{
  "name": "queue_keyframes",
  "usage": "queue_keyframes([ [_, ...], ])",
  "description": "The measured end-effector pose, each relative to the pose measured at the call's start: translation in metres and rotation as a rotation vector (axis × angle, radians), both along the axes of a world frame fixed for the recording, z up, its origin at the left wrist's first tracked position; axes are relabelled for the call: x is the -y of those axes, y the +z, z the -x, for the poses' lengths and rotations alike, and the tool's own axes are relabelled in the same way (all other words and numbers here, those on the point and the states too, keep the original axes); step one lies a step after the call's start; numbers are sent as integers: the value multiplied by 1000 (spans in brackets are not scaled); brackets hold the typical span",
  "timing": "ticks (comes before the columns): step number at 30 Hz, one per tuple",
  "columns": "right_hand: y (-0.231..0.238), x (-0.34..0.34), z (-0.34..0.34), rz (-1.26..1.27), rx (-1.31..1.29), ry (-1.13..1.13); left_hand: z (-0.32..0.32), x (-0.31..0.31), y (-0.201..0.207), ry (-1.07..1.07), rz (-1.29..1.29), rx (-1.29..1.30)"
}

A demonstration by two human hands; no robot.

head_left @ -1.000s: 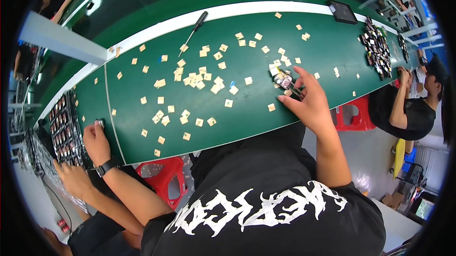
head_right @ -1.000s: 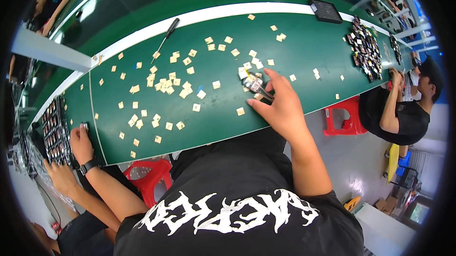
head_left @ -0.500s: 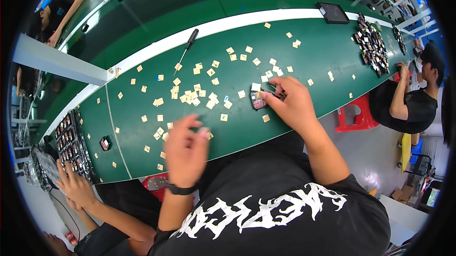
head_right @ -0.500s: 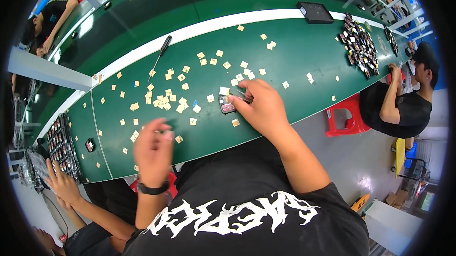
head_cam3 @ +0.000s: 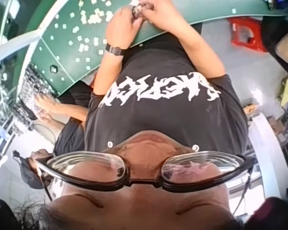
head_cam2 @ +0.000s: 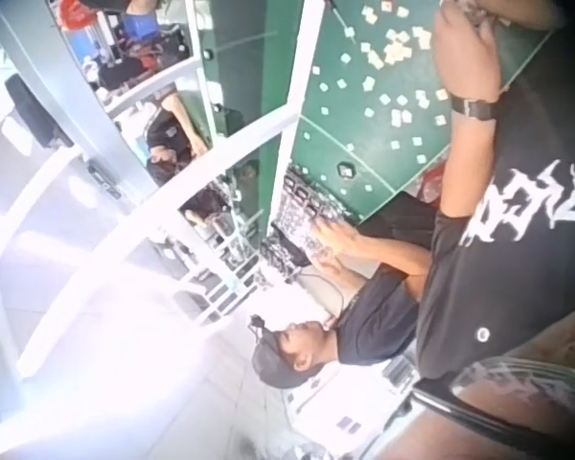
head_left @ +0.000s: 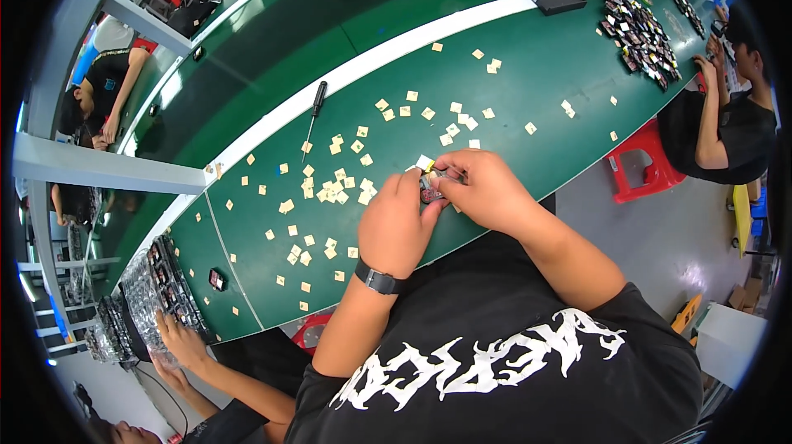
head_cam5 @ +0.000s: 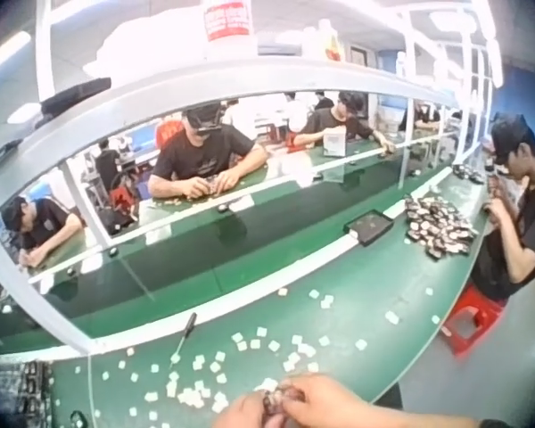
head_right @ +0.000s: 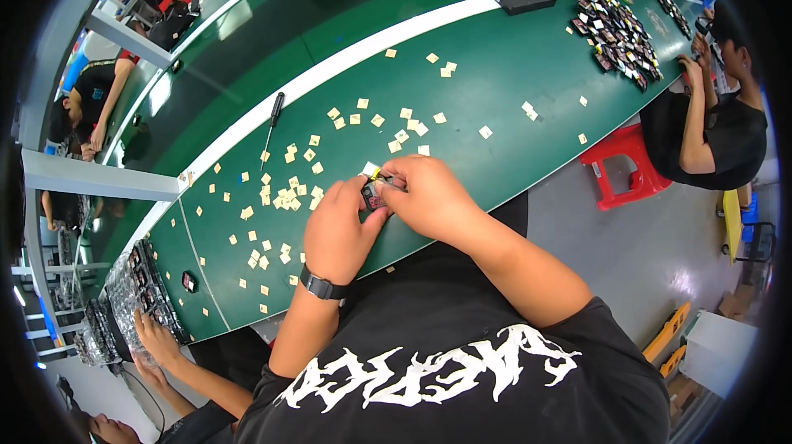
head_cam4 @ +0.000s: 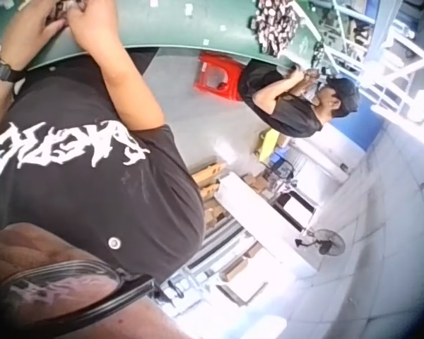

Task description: Assemble small electronic components by peeling and applying adhesive stickers to smartwatch casings.

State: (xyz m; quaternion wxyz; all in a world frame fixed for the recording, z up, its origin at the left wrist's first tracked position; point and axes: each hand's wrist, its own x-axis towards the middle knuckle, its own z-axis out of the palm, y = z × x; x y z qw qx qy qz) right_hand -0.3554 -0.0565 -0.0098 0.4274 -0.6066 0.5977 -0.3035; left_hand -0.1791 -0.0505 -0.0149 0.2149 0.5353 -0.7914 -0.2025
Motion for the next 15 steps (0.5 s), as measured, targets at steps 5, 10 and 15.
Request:
queue_keyframes([
  [5, -3, -10, 6, -244, 338, -26, -7, 0, -4, -30, -6, -116],
  [10, 12, -30, 13, -255, 668, 5, -6, -18, 3, -81, -123, -531],
  [15, 25, -50, 22, -261, 674, -30, -5, -38, -3, -30, -364, -1114],
])
